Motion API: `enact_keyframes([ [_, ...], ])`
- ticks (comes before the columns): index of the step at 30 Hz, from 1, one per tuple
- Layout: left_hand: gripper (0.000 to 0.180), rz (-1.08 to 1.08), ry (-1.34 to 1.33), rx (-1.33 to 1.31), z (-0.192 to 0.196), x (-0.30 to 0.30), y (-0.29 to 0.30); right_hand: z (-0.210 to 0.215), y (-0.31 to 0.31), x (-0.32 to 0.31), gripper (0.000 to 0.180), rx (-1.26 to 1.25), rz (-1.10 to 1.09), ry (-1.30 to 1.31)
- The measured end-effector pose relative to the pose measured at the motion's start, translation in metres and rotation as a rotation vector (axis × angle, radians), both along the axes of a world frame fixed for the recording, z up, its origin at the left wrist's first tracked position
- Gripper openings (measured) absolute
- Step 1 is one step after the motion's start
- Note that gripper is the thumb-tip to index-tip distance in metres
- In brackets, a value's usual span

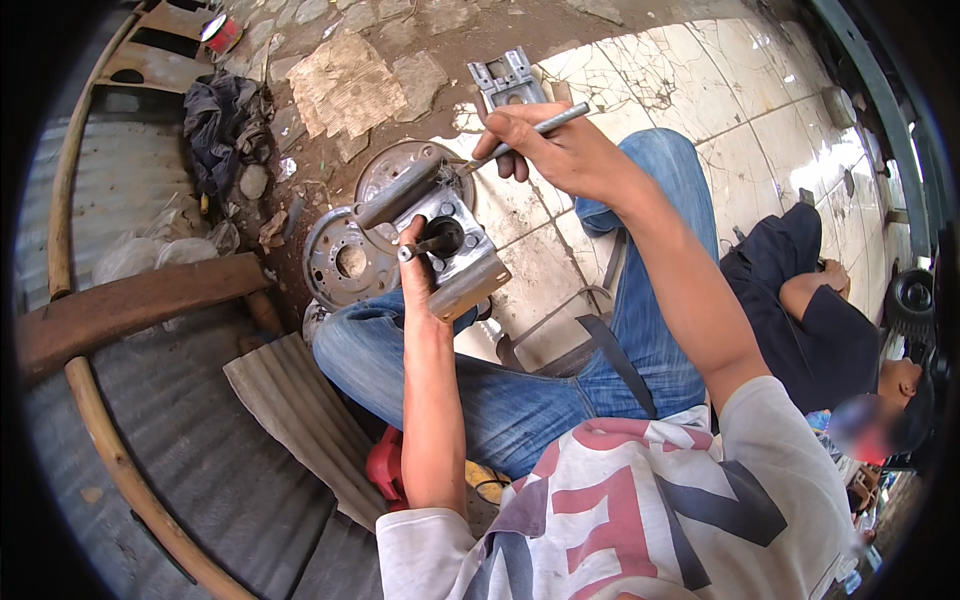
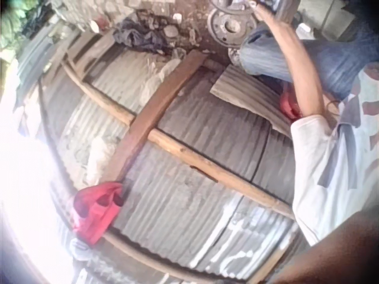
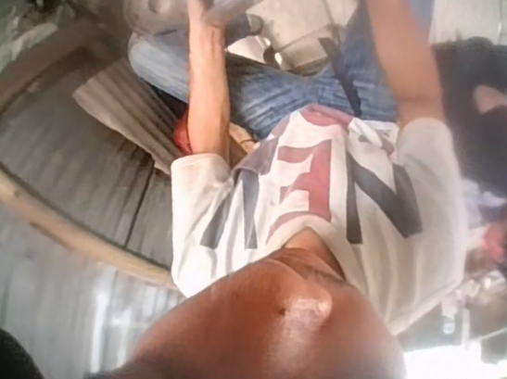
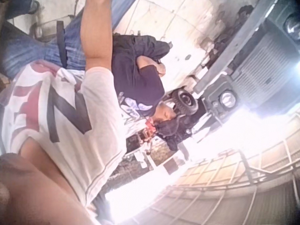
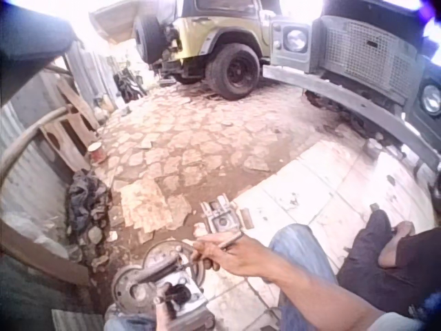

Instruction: The person sits on the floor and uses a metal rod to scrape and clean a brake drum and caliper assembly. They rotate the drum to access different areas, then place it aside and continue scraping the caliper body.

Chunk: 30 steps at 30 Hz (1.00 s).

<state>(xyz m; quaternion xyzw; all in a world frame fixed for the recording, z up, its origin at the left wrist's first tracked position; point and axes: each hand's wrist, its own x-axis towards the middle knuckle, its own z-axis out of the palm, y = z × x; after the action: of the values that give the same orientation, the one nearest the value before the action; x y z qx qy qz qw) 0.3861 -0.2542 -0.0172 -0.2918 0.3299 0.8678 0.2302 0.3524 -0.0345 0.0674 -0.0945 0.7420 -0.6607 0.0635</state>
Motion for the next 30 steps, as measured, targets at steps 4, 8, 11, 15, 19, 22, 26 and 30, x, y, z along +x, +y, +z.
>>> enact_keyframes([
  [4, 0.037, -0.096, -0.032, 0.021, 0.004, 0.016, 0.012, 0.010, 0.005, 0.010, 0.053, 0.086, 0.012, -0.113],
  [8, 0.048, -0.068, -0.066, 0.139, -0.015, 0.032, 0.026, -0.005, 0.012, 0.013, 0.054, 0.187, -0.033, -0.094],
  [11, 0.052, -0.056, -0.018, 0.205, -0.033, 0.044, 0.030, -0.011, 0.007, 0.014, 0.053, 0.235, -0.040, -0.057],
  [15, 0.042, -0.052, -0.014, 0.137, -0.010, 0.053, 0.038, -0.014, 0.003, 0.013, 0.049, 0.329, 0.038, -0.129],
  [19, 0.046, 0.009, -0.001, 0.135, -0.032, 0.051, 0.037, -0.018, 0.006, 0.017, 0.053, 0.293, 0.012, -0.085],
  [22, 0.043, 0.015, 0.021, 0.158, -0.028, 0.044, 0.035, -0.017, 0.011, 0.011, 0.044, 0.346, 0.077, -0.086],
  [26, 0.041, 0.010, -0.044, 0.104, -0.015, 0.034, 0.042, -0.006, 0.016, 0.012, 0.036, 0.401, 0.098, 0.011],
  [30, 0.038, 0.059, -0.090, 0.079, 0.003, 0.022, 0.061, -0.004, 0.026, 0.015, 0.042, 0.330, 0.018, 0.049],
])
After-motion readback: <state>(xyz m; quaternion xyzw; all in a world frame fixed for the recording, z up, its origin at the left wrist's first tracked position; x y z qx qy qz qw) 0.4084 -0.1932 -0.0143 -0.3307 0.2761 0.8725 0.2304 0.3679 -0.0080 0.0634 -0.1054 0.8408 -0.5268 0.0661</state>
